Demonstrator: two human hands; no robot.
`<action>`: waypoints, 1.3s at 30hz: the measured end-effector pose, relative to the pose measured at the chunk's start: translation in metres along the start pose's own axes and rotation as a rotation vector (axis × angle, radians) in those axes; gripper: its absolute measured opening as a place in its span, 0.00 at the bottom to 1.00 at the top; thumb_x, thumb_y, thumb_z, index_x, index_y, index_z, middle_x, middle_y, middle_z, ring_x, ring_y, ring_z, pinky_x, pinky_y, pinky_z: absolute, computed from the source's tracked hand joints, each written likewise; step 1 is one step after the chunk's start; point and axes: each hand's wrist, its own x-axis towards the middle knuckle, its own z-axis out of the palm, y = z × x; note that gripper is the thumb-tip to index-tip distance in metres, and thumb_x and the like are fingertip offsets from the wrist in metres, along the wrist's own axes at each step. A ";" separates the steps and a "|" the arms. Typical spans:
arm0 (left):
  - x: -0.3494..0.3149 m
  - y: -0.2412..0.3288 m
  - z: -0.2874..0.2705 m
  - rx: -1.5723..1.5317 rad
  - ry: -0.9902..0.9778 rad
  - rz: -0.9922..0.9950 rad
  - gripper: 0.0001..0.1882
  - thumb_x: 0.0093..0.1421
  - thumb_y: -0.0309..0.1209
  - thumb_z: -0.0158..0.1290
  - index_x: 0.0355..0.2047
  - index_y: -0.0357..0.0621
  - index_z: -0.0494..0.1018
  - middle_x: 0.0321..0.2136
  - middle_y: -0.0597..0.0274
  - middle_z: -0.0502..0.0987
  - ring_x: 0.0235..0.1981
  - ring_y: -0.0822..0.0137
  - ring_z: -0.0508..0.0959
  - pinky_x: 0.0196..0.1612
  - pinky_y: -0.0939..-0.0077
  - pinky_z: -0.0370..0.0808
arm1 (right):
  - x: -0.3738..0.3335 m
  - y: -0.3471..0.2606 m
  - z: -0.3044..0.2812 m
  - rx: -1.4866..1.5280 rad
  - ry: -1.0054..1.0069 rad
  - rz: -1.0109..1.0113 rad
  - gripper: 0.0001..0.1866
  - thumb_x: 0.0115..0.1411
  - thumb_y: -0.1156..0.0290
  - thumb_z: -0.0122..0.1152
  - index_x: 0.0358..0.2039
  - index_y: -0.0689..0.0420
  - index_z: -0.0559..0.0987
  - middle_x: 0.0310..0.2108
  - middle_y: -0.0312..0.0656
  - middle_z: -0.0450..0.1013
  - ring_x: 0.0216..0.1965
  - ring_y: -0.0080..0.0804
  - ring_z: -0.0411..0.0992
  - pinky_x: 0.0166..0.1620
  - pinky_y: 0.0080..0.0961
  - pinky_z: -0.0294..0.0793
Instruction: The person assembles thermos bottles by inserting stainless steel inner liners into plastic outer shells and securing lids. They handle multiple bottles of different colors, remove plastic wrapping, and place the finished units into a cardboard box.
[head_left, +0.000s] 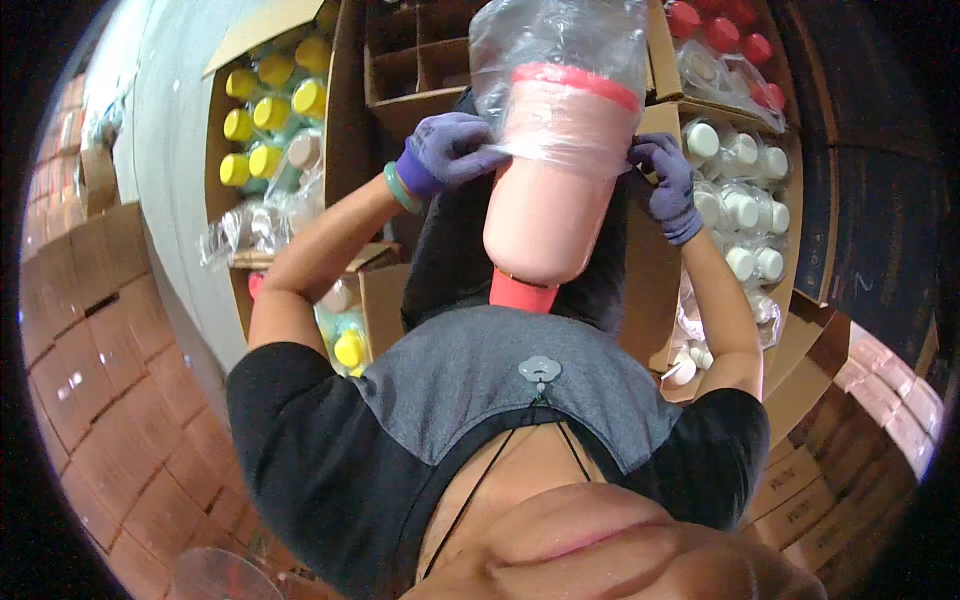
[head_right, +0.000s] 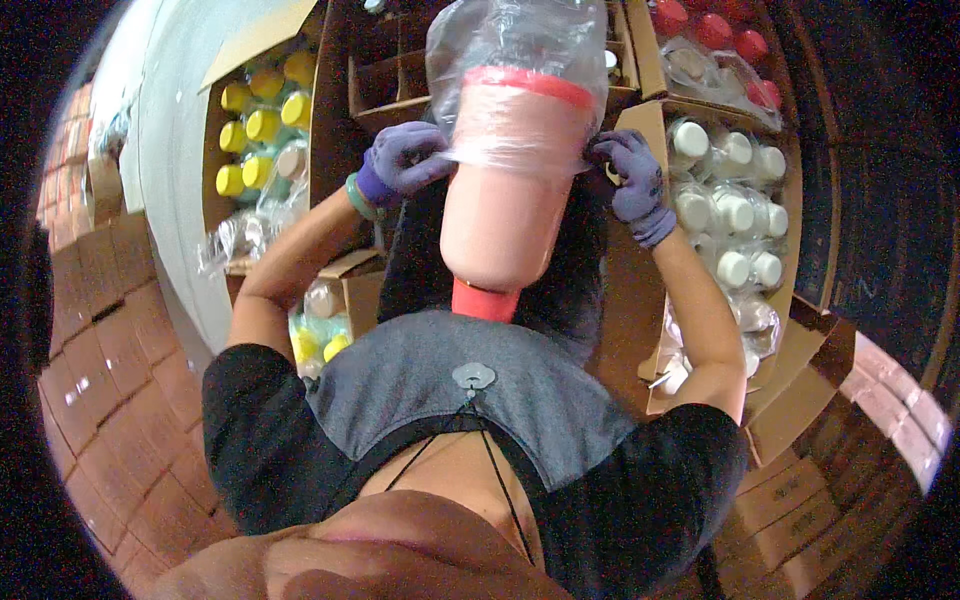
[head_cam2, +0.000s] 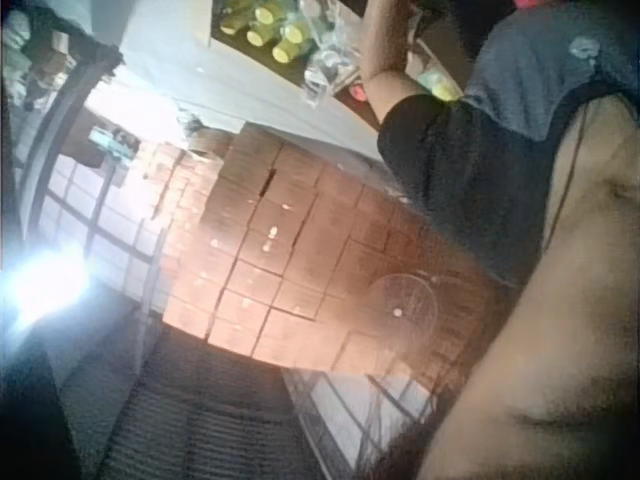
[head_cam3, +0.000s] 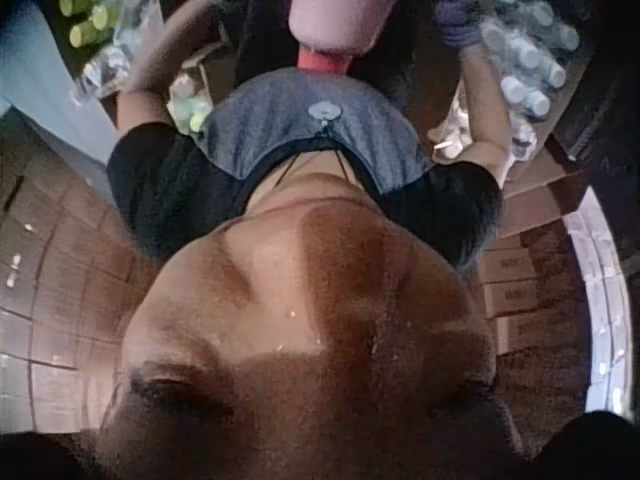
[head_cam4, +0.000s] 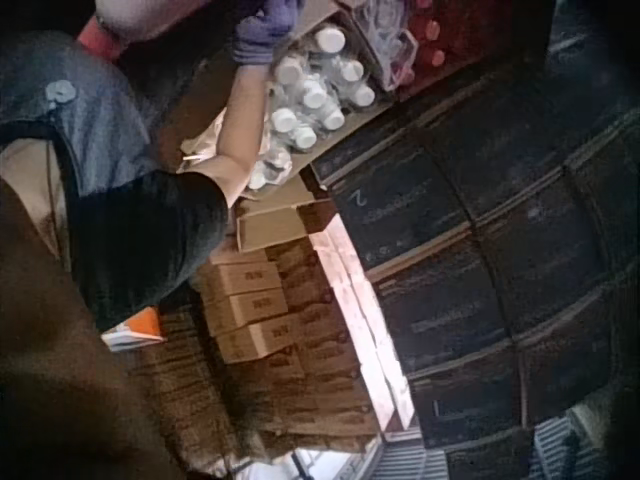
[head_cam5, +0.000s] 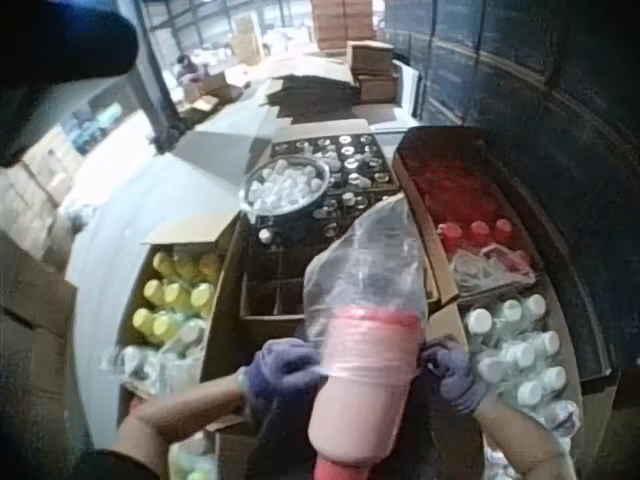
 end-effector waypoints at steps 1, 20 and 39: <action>-0.011 0.001 0.002 -0.061 -0.024 -0.052 0.12 0.53 0.37 0.61 0.27 0.40 0.77 0.23 0.51 0.75 0.27 0.50 0.74 0.33 0.62 0.72 | -0.002 0.003 -0.001 -0.071 -0.091 -0.055 0.12 0.48 0.73 0.65 0.35 0.58 0.78 0.38 0.47 0.75 0.40 0.46 0.73 0.44 0.37 0.73; -0.151 0.095 0.059 -0.613 0.780 -0.428 0.42 0.40 0.43 0.73 0.51 0.38 0.66 0.48 0.53 0.73 0.50 0.63 0.73 0.53 0.69 0.71 | -0.003 -0.111 0.045 0.275 -0.479 0.031 0.13 0.54 0.71 0.62 0.39 0.60 0.74 0.40 0.46 0.71 0.41 0.42 0.70 0.46 0.32 0.69; -0.437 0.142 -0.112 0.315 1.253 -1.048 0.11 0.56 0.35 0.62 0.34 0.42 0.77 0.28 0.66 0.79 0.28 0.74 0.75 0.34 0.76 0.76 | 0.070 -0.306 0.375 1.368 -1.294 0.447 0.14 0.65 0.66 0.55 0.46 0.61 0.72 0.40 0.44 0.74 0.43 0.36 0.75 0.48 0.28 0.75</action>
